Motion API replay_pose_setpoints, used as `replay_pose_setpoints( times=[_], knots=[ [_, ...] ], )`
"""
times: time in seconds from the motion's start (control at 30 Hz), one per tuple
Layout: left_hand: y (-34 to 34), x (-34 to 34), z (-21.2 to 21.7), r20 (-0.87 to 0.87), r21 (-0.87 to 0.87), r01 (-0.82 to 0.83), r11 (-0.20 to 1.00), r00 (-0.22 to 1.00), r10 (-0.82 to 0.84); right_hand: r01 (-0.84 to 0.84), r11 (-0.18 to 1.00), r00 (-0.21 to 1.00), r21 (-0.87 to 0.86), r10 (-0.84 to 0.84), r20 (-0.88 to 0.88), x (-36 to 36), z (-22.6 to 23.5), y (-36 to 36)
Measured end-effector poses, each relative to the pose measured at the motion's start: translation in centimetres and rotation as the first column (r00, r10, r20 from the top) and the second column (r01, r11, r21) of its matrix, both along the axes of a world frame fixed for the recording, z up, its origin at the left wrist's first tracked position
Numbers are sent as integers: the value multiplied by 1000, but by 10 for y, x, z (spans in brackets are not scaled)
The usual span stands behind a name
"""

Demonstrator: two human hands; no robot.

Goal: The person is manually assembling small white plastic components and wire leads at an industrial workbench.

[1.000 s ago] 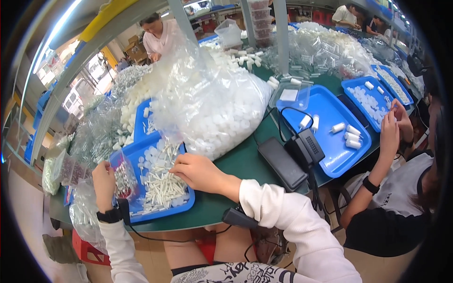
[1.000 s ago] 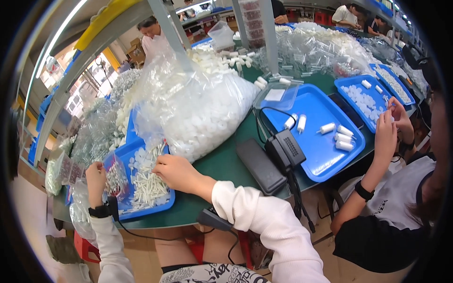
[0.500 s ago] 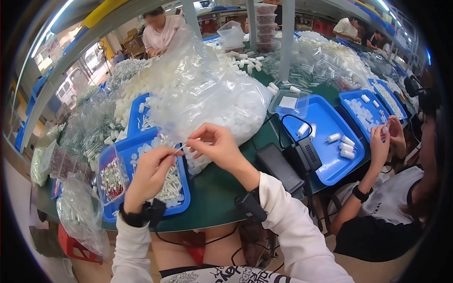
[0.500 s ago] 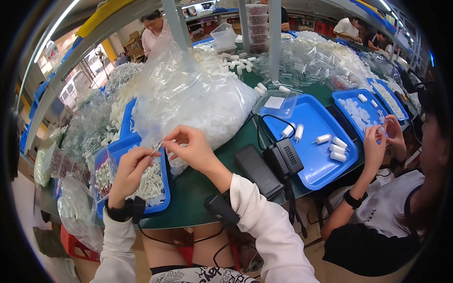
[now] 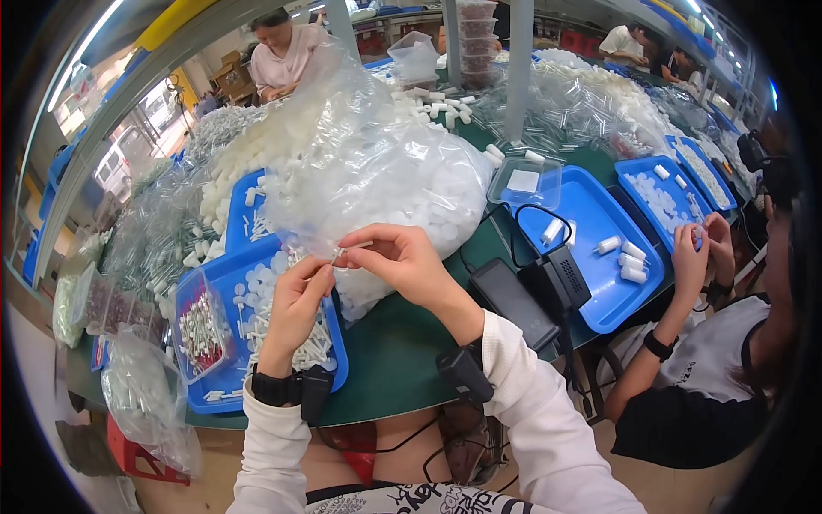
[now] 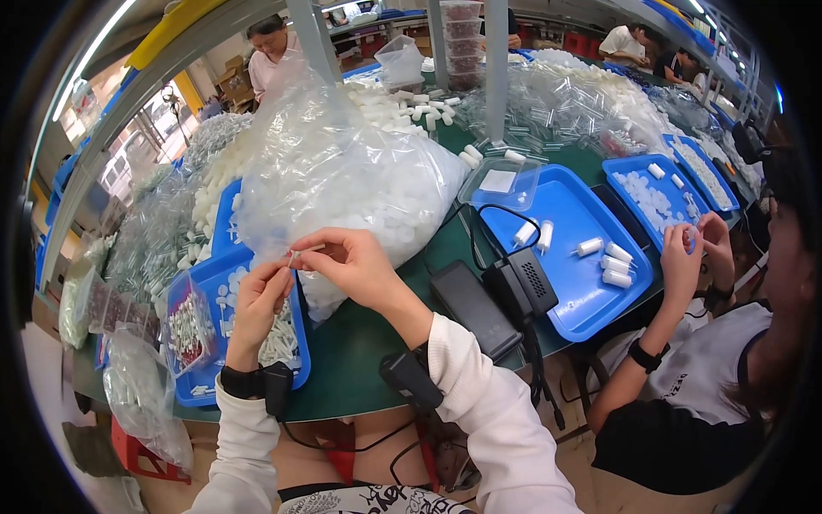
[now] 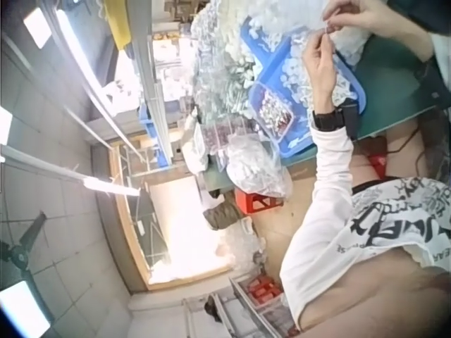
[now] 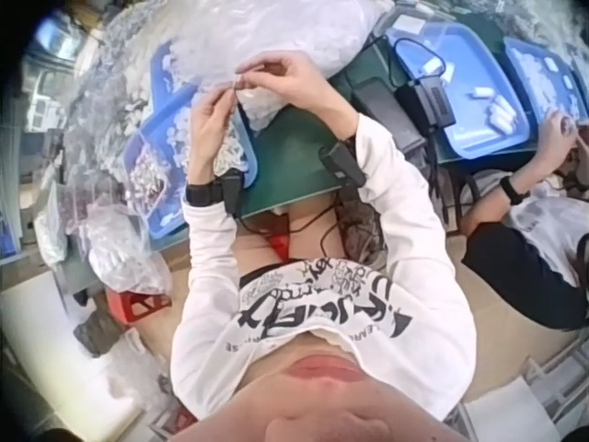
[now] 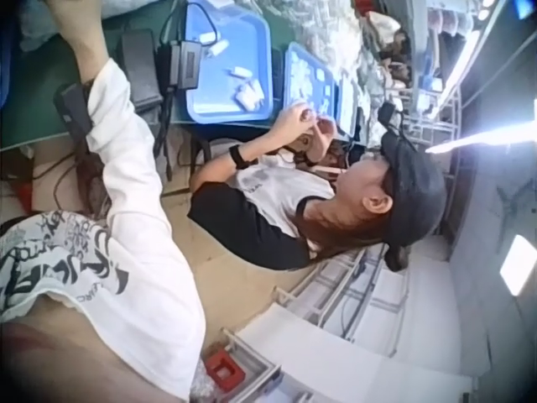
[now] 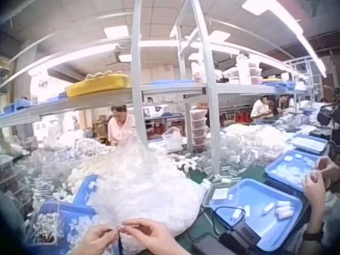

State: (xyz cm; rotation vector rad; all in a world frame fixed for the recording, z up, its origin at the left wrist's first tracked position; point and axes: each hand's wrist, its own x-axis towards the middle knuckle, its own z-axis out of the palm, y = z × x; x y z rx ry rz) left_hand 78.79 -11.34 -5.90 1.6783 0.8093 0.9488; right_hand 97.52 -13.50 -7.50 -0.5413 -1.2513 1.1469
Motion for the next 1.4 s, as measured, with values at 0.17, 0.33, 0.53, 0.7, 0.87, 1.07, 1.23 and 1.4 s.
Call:
replay_pose_setpoints(
  times=[0.17, 0.33, 0.53, 0.7, 0.87, 1.07, 1.23, 1.4],
  knots=[
    [7, -6, -7, -95, 145, -79, 986, 991, 94, 33, 999, 997, 19, -34, 66, -9, -7, 4],
    [4, 2, -5, -58, 186, -93, 978, 993, 105, 7, 1000, 998, 9, -7, 55, -6, -6, 3],
    [-7, 4, 17, -202, 296, -139, 945, 958, 205, 18, 1000, 999, -5, -18, 50, -1, 1, 0],
    [-8, 4, 20, -215, 351, -156, 923, 946, 241, -6, 1000, 1000, -18, 6, 27, -2, 0, 1],
    [-12, 6, 26, -299, 496, -127, 859, 904, 307, -41, 999, 998, -18, 42, 48, 1, 0, 2],
    [-6, 3, 19, -324, 549, -125, 826, 879, 349, 140, 986, 926, 85, -161, 341, -2, 3, -7],
    [0, 2, 11, -201, 433, -173, 885, 938, 282, 380, 763, 648, 524, -623, 438, -3, -4, -4],
    [5, 1, 9, 22, 447, -198, 873, 977, 210, 488, 627, 609, 608, -743, 277, -2, 4, -2]
  ],
)
